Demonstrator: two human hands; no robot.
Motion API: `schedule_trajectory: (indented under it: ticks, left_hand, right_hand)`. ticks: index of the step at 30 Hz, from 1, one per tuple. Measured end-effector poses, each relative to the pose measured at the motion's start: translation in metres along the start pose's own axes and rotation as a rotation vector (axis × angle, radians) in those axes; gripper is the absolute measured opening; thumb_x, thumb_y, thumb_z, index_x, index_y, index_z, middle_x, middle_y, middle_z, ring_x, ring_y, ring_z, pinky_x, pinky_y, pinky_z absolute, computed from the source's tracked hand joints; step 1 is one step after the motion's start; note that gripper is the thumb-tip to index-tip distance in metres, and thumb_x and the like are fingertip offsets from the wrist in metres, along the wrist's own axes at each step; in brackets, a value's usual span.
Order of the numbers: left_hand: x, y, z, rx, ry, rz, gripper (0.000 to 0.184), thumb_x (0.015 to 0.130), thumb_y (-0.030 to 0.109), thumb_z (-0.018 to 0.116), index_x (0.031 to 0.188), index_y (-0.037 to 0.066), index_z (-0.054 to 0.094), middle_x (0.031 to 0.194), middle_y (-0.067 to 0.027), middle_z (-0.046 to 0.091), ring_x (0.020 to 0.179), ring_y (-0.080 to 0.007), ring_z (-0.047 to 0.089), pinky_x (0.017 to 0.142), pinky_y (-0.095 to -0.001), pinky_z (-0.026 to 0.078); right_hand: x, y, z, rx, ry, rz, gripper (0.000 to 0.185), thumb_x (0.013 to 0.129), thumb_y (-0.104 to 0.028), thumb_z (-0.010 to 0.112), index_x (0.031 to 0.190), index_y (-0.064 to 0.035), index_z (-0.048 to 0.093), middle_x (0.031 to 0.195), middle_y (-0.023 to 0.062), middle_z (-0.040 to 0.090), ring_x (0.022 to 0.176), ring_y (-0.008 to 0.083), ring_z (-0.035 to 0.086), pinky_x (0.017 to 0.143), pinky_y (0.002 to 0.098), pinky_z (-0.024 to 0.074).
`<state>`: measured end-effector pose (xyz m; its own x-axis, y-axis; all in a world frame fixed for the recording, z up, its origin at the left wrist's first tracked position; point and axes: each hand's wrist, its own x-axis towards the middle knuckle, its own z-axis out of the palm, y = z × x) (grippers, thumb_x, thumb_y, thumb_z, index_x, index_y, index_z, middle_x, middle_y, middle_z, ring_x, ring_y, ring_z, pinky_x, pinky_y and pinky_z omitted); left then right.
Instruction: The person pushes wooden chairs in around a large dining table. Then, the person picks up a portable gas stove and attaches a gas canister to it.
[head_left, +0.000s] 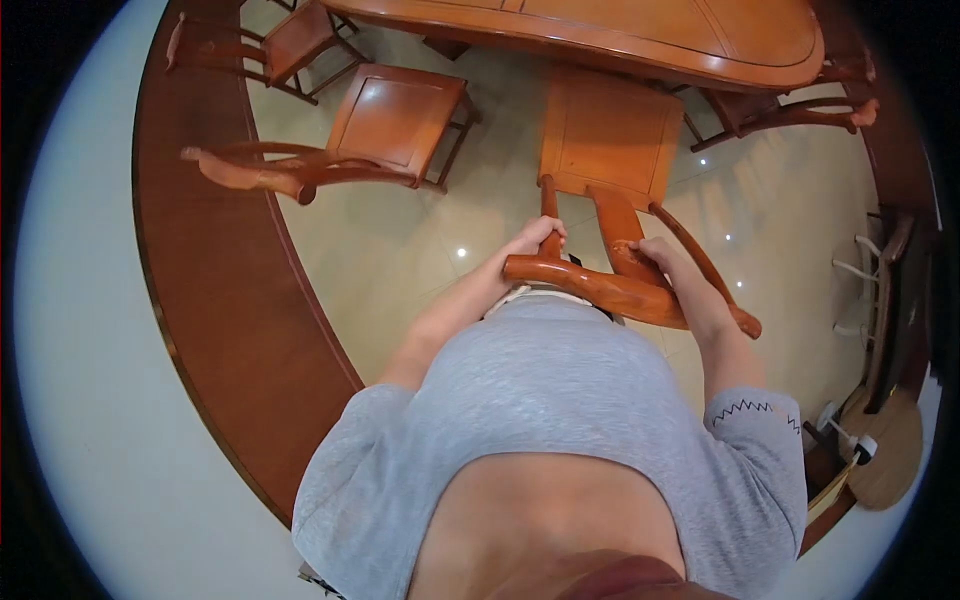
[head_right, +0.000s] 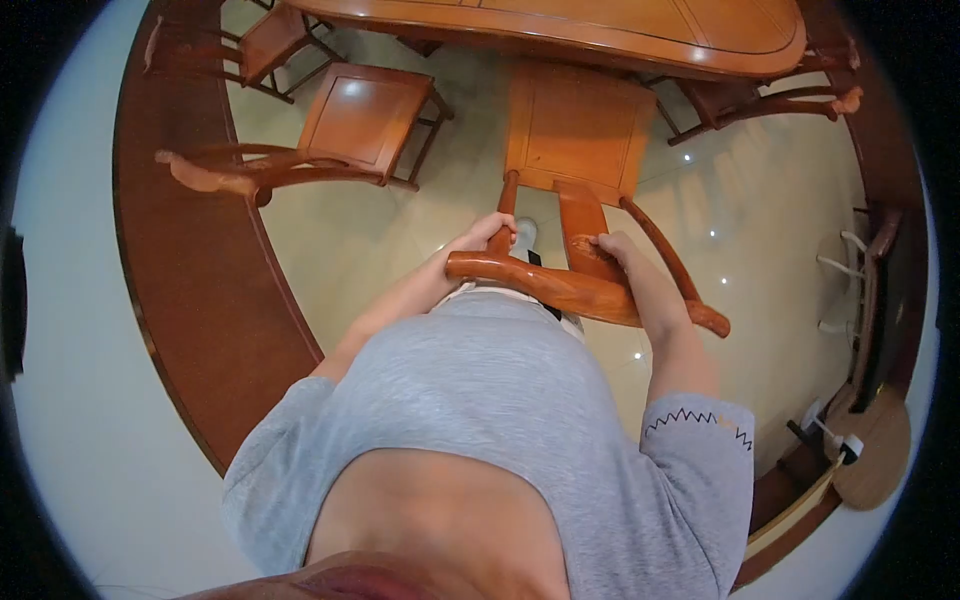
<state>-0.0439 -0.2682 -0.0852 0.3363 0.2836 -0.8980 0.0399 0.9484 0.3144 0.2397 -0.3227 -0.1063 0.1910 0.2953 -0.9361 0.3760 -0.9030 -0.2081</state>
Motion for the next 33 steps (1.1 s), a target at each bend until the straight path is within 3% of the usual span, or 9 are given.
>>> schedule_trajectory:
  ticks: [2,5,9,14,20,23,33]
  left_hand:
    - [-0.016,-0.011,-0.023,0.012,-0.093,0.050,0.010,0.071,0.010,0.058,0.069,0.006,0.050,0.060,-0.0067,0.054,0.050,-0.0180,0.051,0.048,-0.0321,0.044]
    - [-0.034,-0.033,-0.046,0.010,-0.050,0.085,0.010,0.070,0.010,0.059,0.071,0.005,0.050,0.060,-0.0071,0.054,0.050,-0.0178,0.051,0.048,-0.0323,0.044]
    - [-0.039,-0.058,-0.066,-0.032,-0.018,0.078,0.010,0.070,0.010,0.059,0.072,0.005,0.050,0.060,-0.0067,0.053,0.050,-0.0179,0.051,0.048,-0.0320,0.043]
    - [-0.076,-0.068,-0.084,-0.062,-0.035,0.015,0.010,0.069,0.010,0.059,0.072,0.007,0.050,0.060,-0.0055,0.053,0.050,-0.0174,0.050,0.047,-0.0313,0.043]
    - [-0.068,-0.077,-0.090,-0.083,-0.028,-0.012,0.009,0.069,0.012,0.058,0.069,0.009,0.049,0.060,-0.0048,0.053,0.049,-0.0167,0.049,0.047,-0.0306,0.042]
    - [-0.083,-0.074,-0.099,-0.111,-0.003,-0.003,0.008,0.069,0.010,0.058,0.072,0.007,0.050,0.060,-0.0061,0.054,0.049,-0.0176,0.051,0.047,-0.0313,0.043]
    - [-0.089,-0.079,-0.075,-0.077,0.006,-0.042,0.005,0.072,0.009,0.056,0.071,0.007,0.051,0.058,-0.0065,0.054,0.048,-0.0178,0.051,0.046,-0.0317,0.045]
  right_hand:
    - [0.009,0.018,0.036,-0.040,0.092,0.019,0.047,0.077,-0.039,0.069,0.100,0.0019,0.067,0.100,0.0173,0.067,0.095,0.0279,0.064,0.079,0.0387,0.0485]
    - [0.011,0.035,0.071,-0.177,0.189,-0.086,0.069,0.074,-0.046,0.070,0.106,0.0134,0.059,0.106,0.0228,0.063,0.094,0.0299,0.064,0.079,0.0379,0.0493]
    - [-0.007,0.031,0.091,-0.309,0.214,-0.086,0.068,0.076,-0.053,0.064,0.105,0.0090,0.062,0.110,0.0274,0.061,0.104,0.0353,0.060,0.085,0.0390,0.0471]
    - [-0.028,0.030,0.125,-0.563,0.169,-0.187,0.074,0.084,-0.060,0.046,0.107,0.0083,0.061,0.115,0.0296,0.057,0.111,0.0390,0.055,0.094,0.0415,0.0428]
    - [-0.038,0.021,0.129,-0.656,0.109,-0.147,0.074,0.087,-0.060,0.042,0.112,0.0078,0.059,0.120,0.0288,0.054,0.116,0.0393,0.051,0.097,0.0408,0.0401]
    - [-0.025,0.022,0.142,-0.614,0.084,-0.187,0.079,0.083,-0.063,0.047,0.111,0.0105,0.059,0.114,0.0301,0.058,0.109,0.0394,0.056,0.093,0.0419,0.0431]
    - [-0.032,0.031,0.117,-0.696,0.034,-0.167,0.079,0.084,-0.063,0.045,0.111,0.0099,0.059,0.116,0.0297,0.057,0.111,0.0384,0.054,0.094,0.0421,0.0420]
